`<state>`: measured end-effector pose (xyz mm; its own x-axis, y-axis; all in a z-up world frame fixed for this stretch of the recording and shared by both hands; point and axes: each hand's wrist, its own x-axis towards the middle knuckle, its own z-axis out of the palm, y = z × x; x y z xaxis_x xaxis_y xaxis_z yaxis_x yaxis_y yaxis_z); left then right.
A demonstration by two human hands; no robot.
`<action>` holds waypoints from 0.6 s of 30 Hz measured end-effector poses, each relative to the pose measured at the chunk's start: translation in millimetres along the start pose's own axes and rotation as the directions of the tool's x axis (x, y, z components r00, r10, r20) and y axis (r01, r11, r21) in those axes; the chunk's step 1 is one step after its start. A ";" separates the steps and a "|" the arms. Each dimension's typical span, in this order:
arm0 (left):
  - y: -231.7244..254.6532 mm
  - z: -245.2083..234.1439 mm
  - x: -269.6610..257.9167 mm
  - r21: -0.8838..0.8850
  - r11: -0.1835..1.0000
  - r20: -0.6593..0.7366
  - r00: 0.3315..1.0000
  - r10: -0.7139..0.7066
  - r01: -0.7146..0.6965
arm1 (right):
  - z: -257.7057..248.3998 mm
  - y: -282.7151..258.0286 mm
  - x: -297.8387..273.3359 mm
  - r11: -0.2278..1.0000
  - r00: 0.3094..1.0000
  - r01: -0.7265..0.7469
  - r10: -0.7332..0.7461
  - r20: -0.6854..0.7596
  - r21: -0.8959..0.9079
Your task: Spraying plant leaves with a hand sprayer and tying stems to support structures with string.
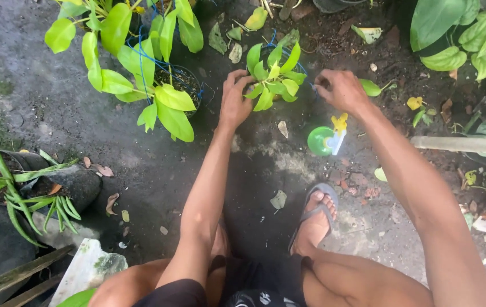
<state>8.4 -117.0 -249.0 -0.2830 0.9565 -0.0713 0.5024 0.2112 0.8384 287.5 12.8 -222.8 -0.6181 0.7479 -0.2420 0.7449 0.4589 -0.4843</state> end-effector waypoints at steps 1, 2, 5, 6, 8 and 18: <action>-2.2 3.7 -1.0 -0.001 1.000 -0.001 1.000 0.000 0.000 | -4.2 -5.0 -1.3 1.000 1.000 0.001 -0.001 0.001 -0.001; -5.1 5.7 -1.7 -0.030 1.000 0.012 1.000 0.010 -0.009 | -7.7 -11.0 -0.7 0.996 0.995 0.073 -0.069 -0.067 0.051; -4.1 5.7 -6.6 0.048 0.998 0.074 0.997 0.028 -0.032 | -9.0 -23.7 3.2 0.981 0.984 0.166 -0.158 -0.084 0.095; -0.9 5.4 -4.6 0.150 0.987 0.129 0.991 0.045 -0.064 | -10.1 -25.8 5.8 0.980 0.983 0.181 -0.178 -0.044 0.087; -2.8 8.2 -1.6 0.188 0.979 0.091 0.994 0.067 -0.083 | -31.2 -65.5 -3.3 0.987 0.979 0.156 -0.159 0.125 0.035; -16.5 37.2 12.1 0.171 0.985 -0.215 0.974 0.072 -0.035 | 5.9 -70.5 24.1 0.999 0.986 0.046 -0.048 0.162 0.020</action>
<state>27.2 -101.4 -283.8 -0.4156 0.9032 0.1071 0.6445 0.2093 0.7354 218.7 -4.4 -199.4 -0.6860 0.6372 -0.3512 0.7107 0.4832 -0.5114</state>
